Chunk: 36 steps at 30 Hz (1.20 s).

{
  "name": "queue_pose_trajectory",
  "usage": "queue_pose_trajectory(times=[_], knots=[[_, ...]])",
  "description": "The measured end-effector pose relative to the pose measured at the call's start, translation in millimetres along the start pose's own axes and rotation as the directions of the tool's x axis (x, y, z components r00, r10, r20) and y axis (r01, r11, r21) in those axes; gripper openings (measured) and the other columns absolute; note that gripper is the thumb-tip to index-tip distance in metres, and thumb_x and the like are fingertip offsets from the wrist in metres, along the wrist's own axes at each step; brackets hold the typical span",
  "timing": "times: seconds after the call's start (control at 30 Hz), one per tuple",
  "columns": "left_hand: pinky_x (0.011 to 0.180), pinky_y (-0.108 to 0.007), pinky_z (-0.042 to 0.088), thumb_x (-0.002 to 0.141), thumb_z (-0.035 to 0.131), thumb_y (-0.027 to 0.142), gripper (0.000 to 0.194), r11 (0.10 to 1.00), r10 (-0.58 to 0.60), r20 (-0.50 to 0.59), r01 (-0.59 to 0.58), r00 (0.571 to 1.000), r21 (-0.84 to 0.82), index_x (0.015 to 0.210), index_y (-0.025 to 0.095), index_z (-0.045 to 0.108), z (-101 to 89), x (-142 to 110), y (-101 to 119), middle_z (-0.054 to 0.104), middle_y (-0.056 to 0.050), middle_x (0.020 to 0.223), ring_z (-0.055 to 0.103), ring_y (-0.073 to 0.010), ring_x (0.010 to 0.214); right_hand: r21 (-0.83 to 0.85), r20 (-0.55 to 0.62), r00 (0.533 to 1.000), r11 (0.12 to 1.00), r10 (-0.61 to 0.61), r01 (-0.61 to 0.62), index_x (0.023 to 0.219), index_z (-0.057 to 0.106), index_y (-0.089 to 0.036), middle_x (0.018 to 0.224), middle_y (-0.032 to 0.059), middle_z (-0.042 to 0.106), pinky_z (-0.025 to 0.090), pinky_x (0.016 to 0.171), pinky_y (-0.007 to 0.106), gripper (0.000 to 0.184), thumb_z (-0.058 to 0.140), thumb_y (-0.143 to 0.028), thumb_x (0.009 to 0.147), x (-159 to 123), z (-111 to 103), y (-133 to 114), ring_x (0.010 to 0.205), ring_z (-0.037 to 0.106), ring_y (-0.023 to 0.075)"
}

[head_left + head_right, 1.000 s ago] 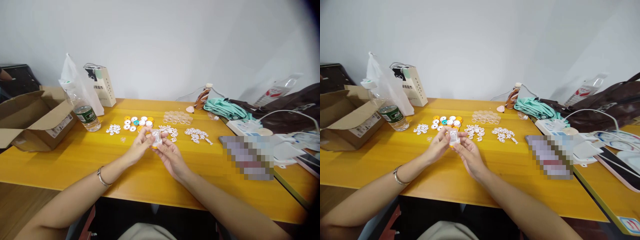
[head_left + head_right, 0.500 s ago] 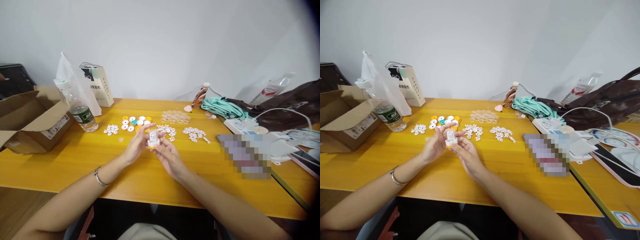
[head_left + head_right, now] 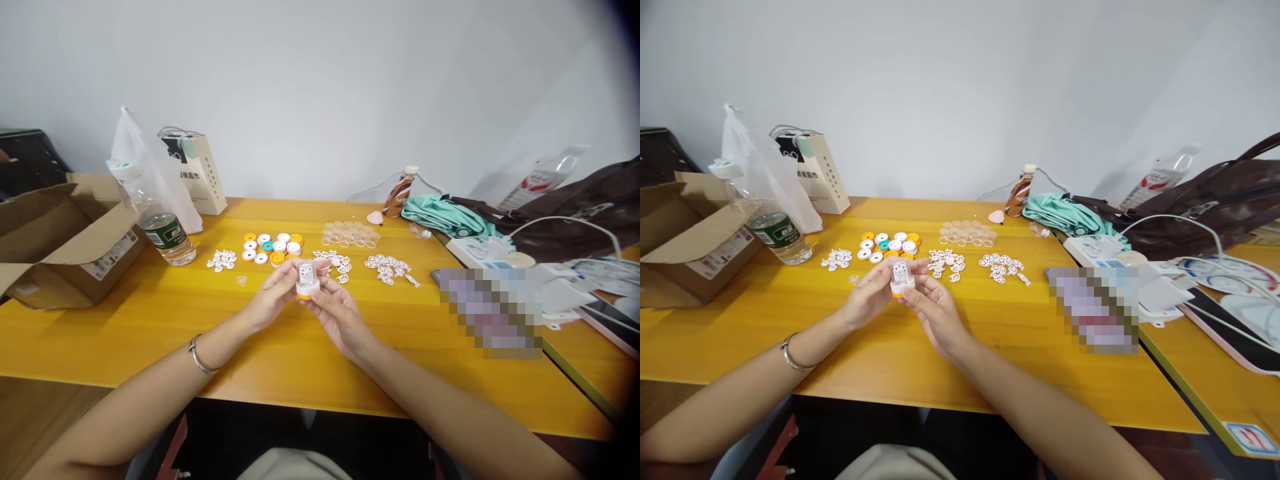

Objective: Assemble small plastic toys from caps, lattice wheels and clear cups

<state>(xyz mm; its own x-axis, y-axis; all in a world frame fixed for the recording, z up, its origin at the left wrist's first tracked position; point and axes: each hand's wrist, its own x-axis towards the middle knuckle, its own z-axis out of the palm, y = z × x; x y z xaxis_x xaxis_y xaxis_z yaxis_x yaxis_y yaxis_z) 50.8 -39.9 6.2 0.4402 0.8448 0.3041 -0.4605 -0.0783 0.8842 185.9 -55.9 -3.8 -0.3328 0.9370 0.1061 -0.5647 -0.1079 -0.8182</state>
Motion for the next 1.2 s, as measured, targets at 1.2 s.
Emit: queue_pose_trajectory(times=[1.2], knots=[[0.087,-0.033,0.043,0.079,0.059,0.031,0.025,0.998,-0.025,0.068,0.022,0.997,0.051,0.098,0.017,0.063,-5.7,3.0,8.1,0.055,-0.011,0.123,0.053,-0.0246,0.108,0.006,0.063,0.998,1.0,-0.013,0.012,0.093,0.065,-0.021,0.092,0.0016,0.065,0.047,0.079,0.025,0.024,0.069,-0.027,0.07,-2.3,0.9,-0.3,0.079,0.059,0.0118]])
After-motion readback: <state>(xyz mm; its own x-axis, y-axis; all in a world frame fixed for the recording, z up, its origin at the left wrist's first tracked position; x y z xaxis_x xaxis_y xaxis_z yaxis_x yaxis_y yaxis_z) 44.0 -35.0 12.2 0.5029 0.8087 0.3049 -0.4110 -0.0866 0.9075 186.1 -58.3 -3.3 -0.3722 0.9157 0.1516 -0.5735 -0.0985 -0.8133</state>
